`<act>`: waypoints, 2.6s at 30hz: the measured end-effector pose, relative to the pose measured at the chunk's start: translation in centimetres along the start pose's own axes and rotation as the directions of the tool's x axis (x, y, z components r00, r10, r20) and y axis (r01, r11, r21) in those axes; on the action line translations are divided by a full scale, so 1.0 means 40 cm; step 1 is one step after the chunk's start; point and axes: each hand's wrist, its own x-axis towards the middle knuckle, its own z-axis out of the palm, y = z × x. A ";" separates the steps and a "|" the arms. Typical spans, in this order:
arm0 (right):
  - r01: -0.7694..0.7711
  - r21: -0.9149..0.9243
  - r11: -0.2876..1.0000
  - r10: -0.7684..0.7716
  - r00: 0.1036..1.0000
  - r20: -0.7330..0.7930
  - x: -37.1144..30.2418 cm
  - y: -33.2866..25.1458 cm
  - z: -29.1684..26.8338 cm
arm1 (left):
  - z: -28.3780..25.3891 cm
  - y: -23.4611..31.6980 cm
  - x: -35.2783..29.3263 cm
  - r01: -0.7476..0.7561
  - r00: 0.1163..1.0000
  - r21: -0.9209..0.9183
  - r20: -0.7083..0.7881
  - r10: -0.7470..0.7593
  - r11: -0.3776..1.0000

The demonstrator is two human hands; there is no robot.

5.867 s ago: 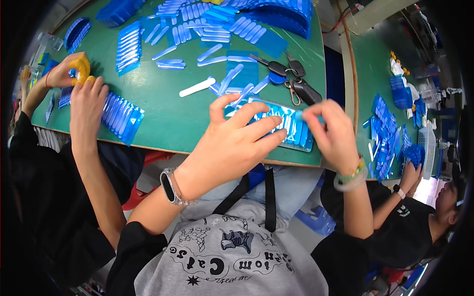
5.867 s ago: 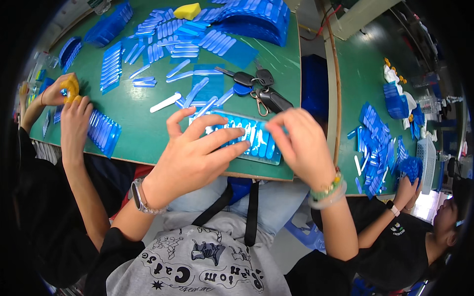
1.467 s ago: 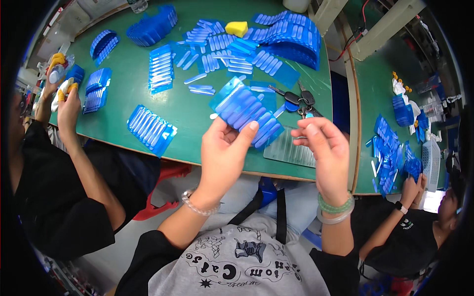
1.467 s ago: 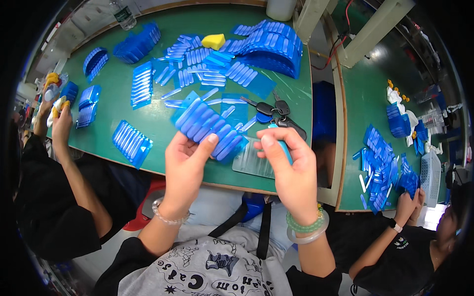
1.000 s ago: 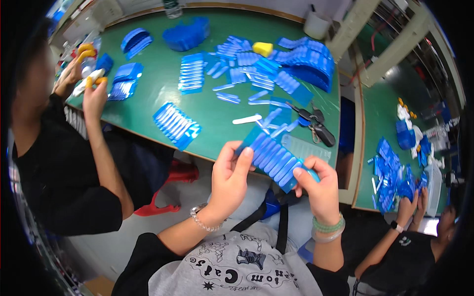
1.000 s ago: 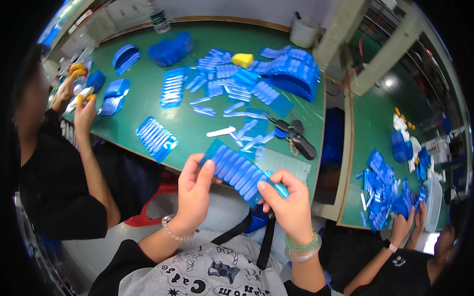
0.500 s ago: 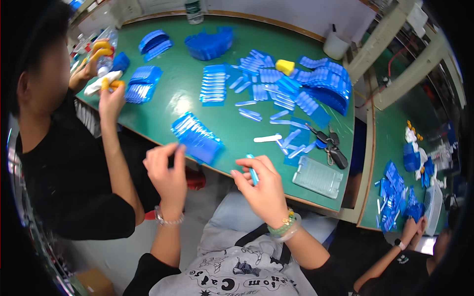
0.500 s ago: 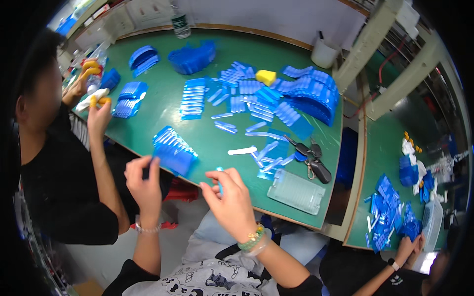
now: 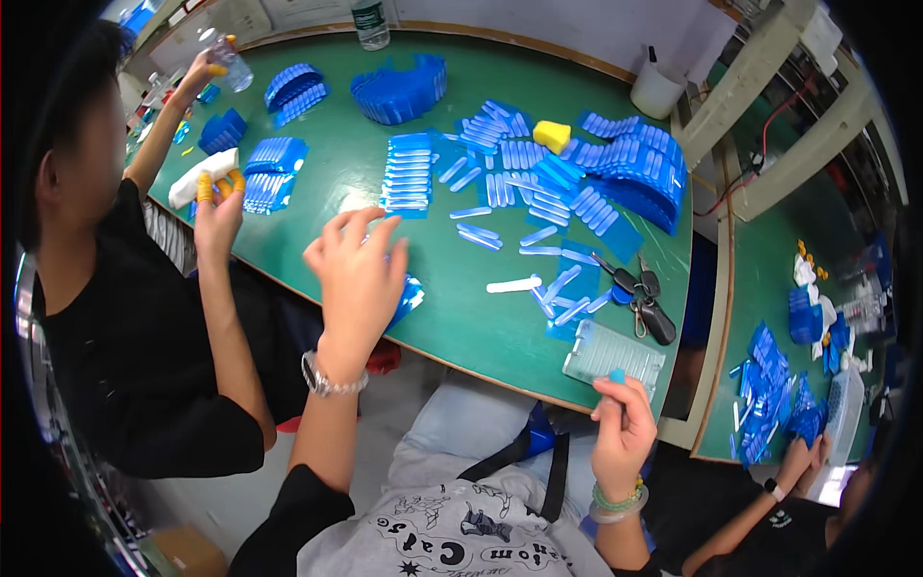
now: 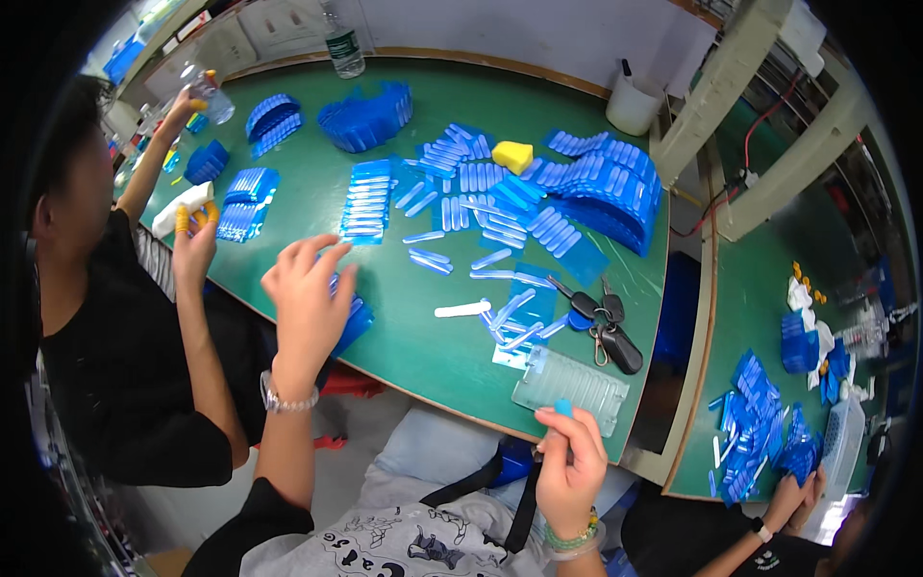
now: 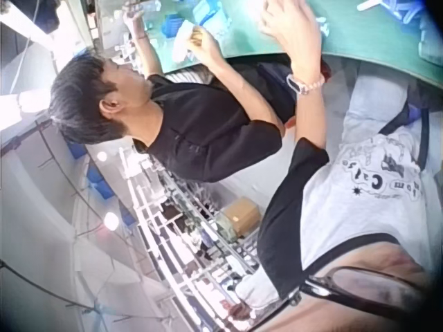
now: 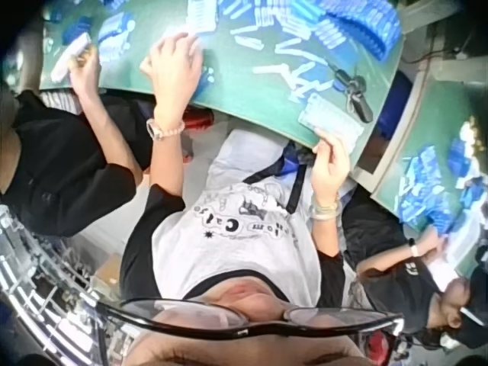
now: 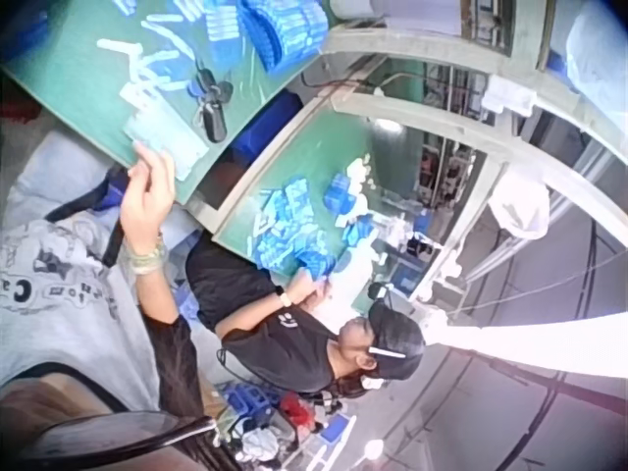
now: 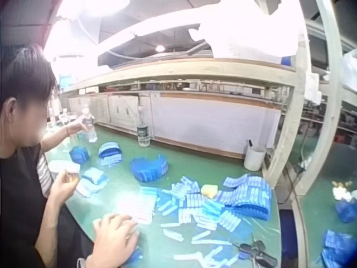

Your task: The person assembles adhesive strips onto small components by aligning white pieces into a tray template, pressing blue adhesive tape over them, peeling off protective film backing, and sticking the assembled strips onto backing sheets by hand.

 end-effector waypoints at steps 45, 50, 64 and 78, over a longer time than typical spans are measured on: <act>-0.104 0.130 0.986 0.075 0.975 0.210 -0.005 -0.016 0.119 | -0.112 0.262 -0.125 -0.084 0.969 -0.195 0.214 0.127 0.977; -0.167 0.217 0.962 0.114 0.965 0.236 0.017 -0.031 0.156 | -0.149 0.267 -0.164 -0.052 0.968 -0.251 0.224 0.111 0.967; -0.185 0.335 0.924 0.098 0.961 0.260 0.024 -0.023 0.122 | -0.126 0.218 -0.224 0.759 0.645 -0.635 0.764 0.026 -0.143; -0.147 0.110 0.983 0.120 0.968 0.221 -0.062 -0.005 0.085 | -0.099 0.276 -0.321 0.686 0.669 -0.636 0.743 -0.038 -0.354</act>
